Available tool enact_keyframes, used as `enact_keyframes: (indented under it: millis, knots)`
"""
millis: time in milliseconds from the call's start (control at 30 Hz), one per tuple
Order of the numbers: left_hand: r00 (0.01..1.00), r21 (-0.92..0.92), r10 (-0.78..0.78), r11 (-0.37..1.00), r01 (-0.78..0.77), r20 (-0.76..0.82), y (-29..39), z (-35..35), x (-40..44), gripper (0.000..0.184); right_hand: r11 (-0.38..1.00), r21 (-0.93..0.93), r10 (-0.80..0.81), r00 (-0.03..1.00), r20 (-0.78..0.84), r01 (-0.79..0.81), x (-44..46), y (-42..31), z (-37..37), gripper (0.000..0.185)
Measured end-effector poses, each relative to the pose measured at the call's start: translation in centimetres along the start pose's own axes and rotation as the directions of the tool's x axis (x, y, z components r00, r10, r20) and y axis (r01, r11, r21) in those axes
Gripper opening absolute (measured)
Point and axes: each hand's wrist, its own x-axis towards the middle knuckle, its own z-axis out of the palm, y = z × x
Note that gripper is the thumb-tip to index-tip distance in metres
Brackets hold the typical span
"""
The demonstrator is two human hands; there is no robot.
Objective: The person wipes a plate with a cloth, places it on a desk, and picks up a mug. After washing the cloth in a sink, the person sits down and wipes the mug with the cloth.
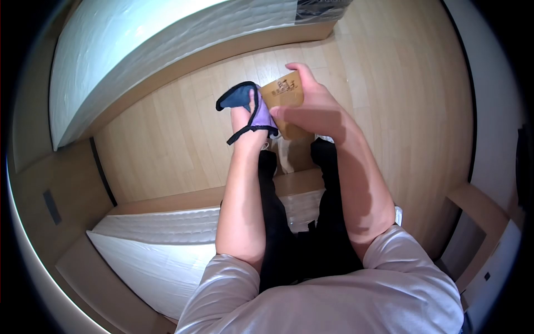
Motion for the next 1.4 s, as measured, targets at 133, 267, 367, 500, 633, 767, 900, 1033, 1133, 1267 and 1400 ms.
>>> enact_keyframes:
  millis: [133, 267, 367, 500, 633, 767, 900, 1033, 1133, 1267, 1400]
  knots:
    - [0.963, -0.236, -0.23, 0.952, 0.193, -0.14, 0.0, 0.5, 0.5, 0.033, 0.987, -0.142, -0.078, 0.997, 0.022, 0.08, 0.2, 0.9, 1.5, 0.098]
    - [0.931, -0.489, -0.337, 0.841, 0.233, -0.137, -2.1, -0.1, 1.4, 0.045, 0.98, -0.162, -0.107, 0.99, 0.089, 0.12, -0.3, 0.2, 1.8, 0.099]
    - [0.967, -0.729, -0.222, 0.64, 0.242, 0.126, -1.7, -2.0, 1.6, 0.062, 0.907, -0.19, -0.374, 0.926, 0.05, 0.377, -0.8, 0.0, 2.8, 0.096]
    - [0.889, -0.865, -0.434, 0.382, 0.325, 0.143, 2.8, -0.9, 0.8, 0.062, 0.751, -0.363, -0.599, 0.8, -0.026, 0.551, -0.5, -0.1, 3.6, 0.096]
    - [0.936, -0.845, -0.303, 0.441, 0.303, 0.178, 3.4, -1.4, 0.6, 0.076, 0.765, -0.209, -0.637, 0.763, -0.109, 0.609, -0.7, -0.6, 3.3, 0.1]
    - [0.999, -0.817, -0.007, 0.575, 0.037, 0.041, 3.2, -1.6, 0.5, 0.055, 0.835, 0.139, -0.509, 0.843, -0.172, 0.533, -0.7, 0.0, 4.4, 0.103]
    - [0.988, -0.505, 0.152, 0.854, -0.124, 0.014, 3.6, -0.7, 0.4, 0.027, 0.67, 0.613, -0.355, 0.906, -0.231, 0.419, 0.0, -0.5, 4.4, 0.104]
    - [0.925, -0.762, 0.0, 0.568, 0.312, 0.379, 3.5, 0.1, 0.9, 0.044, 0.599, 0.712, -0.154, 0.925, -0.346, 0.366, 0.1, -0.2, 4.8, 0.072]
    - [0.953, -0.207, 0.226, 0.961, -0.184, 0.203, 4.9, -0.8, 1.4, 0.056, 0.517, 0.817, 0.061, 0.941, -0.332, 0.255, 0.1, 0.0, 4.8, 0.059]
    - [0.984, -0.436, 0.06, 0.9, 0.02, 0.167, 3.1, -0.2, 0.7, 0.042, 0.732, 0.606, 0.039, 0.869, -0.494, 0.311, 0.3, -0.2, 5.2, 0.062]
    - [0.993, -0.322, -0.115, 0.942, 0.099, -0.032, 0.6, -0.3, 0.6, 0.012, 0.9, 0.286, -0.187, 0.883, -0.43, 0.329, 0.3, 0.2, 4.2, 0.081]
